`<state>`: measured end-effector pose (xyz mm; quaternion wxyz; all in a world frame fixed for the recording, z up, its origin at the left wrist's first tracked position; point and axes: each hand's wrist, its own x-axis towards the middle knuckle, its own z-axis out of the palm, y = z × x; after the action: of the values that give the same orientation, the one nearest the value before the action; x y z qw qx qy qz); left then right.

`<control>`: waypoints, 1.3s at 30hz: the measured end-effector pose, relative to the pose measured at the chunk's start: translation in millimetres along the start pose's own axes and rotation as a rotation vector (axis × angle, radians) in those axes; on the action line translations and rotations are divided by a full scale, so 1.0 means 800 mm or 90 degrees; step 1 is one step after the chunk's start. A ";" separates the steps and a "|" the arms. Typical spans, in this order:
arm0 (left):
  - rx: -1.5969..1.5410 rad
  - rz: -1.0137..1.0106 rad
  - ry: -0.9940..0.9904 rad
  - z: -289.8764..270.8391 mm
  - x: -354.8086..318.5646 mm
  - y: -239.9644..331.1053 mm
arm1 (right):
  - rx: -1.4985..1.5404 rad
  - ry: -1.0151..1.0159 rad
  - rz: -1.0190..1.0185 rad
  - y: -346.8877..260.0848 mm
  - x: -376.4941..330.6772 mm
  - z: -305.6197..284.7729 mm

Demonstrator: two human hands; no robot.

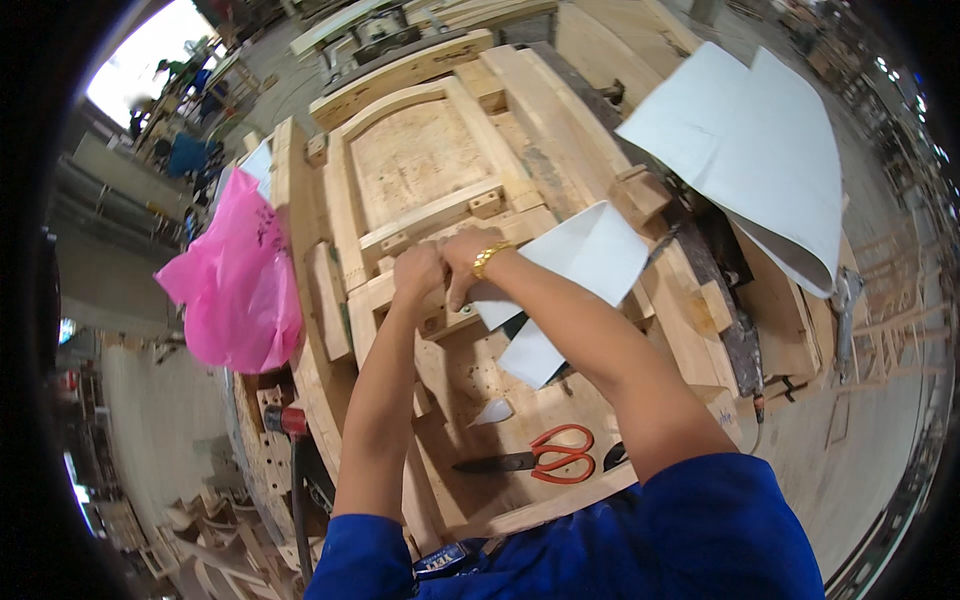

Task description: The person applies glue to the edges of wooden chair frame pieces and adheres white edge banding strips. They cut the strips with scissors, press them onto the glued edges, and smooth them by hand. The work occurs on a wooden workbench in a workshop with other chair frames visible.

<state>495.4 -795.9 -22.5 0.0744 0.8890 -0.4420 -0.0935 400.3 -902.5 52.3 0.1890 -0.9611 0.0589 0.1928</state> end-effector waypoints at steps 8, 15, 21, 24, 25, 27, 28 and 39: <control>-0.072 -0.100 -0.036 -0.018 0.002 0.021 | -0.048 -0.030 -0.010 0.009 0.009 0.006; -0.107 -0.099 -0.067 -0.020 0.001 0.018 | -0.057 -0.055 0.002 0.004 0.010 0.003; -0.085 -0.043 -0.048 -0.020 0.002 0.017 | -0.039 -0.039 -0.026 0.017 0.015 0.010; -0.093 -0.071 -0.053 -0.017 0.001 0.015 | -0.053 -0.046 -0.031 0.012 0.016 0.007; -0.103 -0.081 -0.055 -0.016 0.001 0.015 | -0.063 -0.065 -0.024 0.009 0.015 0.006; -0.096 -0.088 -0.055 -0.016 0.001 0.015 | -0.067 -0.064 -0.029 0.008 0.018 0.006; -0.093 -0.090 -0.055 -0.016 0.001 0.014 | -0.061 -0.051 -0.043 0.007 0.020 0.007; -0.021 -0.048 -0.116 -0.018 0.010 0.014 | -0.095 -0.081 0.008 0.004 0.007 0.001</control>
<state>494.9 -808.5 -7.3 0.0451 0.8915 -0.4115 -0.1838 404.8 -905.4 47.9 0.1189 -0.9579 0.0380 0.2584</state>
